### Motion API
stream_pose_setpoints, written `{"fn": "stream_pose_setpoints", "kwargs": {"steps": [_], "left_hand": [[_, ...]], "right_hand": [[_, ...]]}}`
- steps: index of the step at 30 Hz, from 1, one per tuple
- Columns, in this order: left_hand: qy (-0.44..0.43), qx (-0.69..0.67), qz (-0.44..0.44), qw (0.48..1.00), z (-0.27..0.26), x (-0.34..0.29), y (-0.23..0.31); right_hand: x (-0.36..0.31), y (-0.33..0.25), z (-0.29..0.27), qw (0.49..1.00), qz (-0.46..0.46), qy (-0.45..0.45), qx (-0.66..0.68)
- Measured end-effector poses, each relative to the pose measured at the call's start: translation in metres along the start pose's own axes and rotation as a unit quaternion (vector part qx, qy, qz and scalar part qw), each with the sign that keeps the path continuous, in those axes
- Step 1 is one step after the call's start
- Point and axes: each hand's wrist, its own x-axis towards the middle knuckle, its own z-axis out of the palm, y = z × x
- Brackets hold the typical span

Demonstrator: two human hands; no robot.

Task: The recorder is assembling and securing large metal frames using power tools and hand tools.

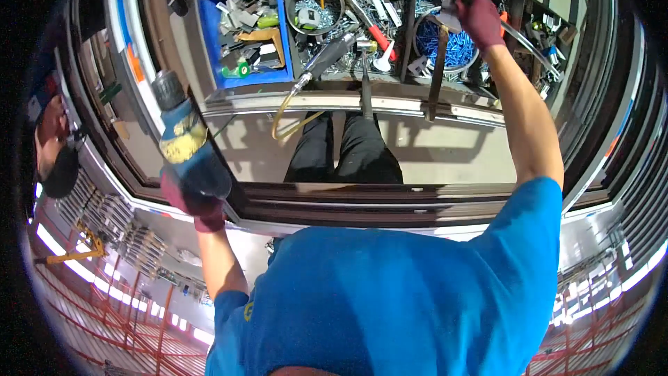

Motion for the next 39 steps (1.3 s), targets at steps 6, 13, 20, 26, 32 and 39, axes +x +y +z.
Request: {"fn": "stream_pose_setpoints", "kwargs": {"steps": [6, 13, 20, 26, 32, 39], "left_hand": [[0.061, -0.138, -0.189, 0.970, 0.002, -0.046, -0.030], [-0.035, -0.554, -0.271, 0.786, -0.066, -0.043, -0.052], [-0.161, -0.799, -0.401, 0.418, -0.055, -0.059, -0.099], [-0.226, -0.761, -0.404, 0.454, -0.066, -0.089, -0.127], [-0.257, -0.730, -0.389, 0.500, -0.104, -0.121, -0.139], [-0.237, -0.617, -0.413, 0.626, -0.114, -0.141, -0.119]], "right_hand": [[-0.102, -0.038, -0.058, 0.887, 0.212, -0.096, 0.399], [-0.217, -0.171, -0.094, 0.820, 0.263, -0.091, 0.501], [-0.282, -0.285, -0.059, 0.738, 0.243, -0.140, 0.614], [-0.304, -0.331, -0.024, 0.740, 0.184, -0.159, 0.627], [-0.327, -0.380, -0.020, 0.737, 0.168, -0.164, 0.634], [-0.323, -0.395, -0.005, 0.750, 0.167, -0.178, 0.614]]}}
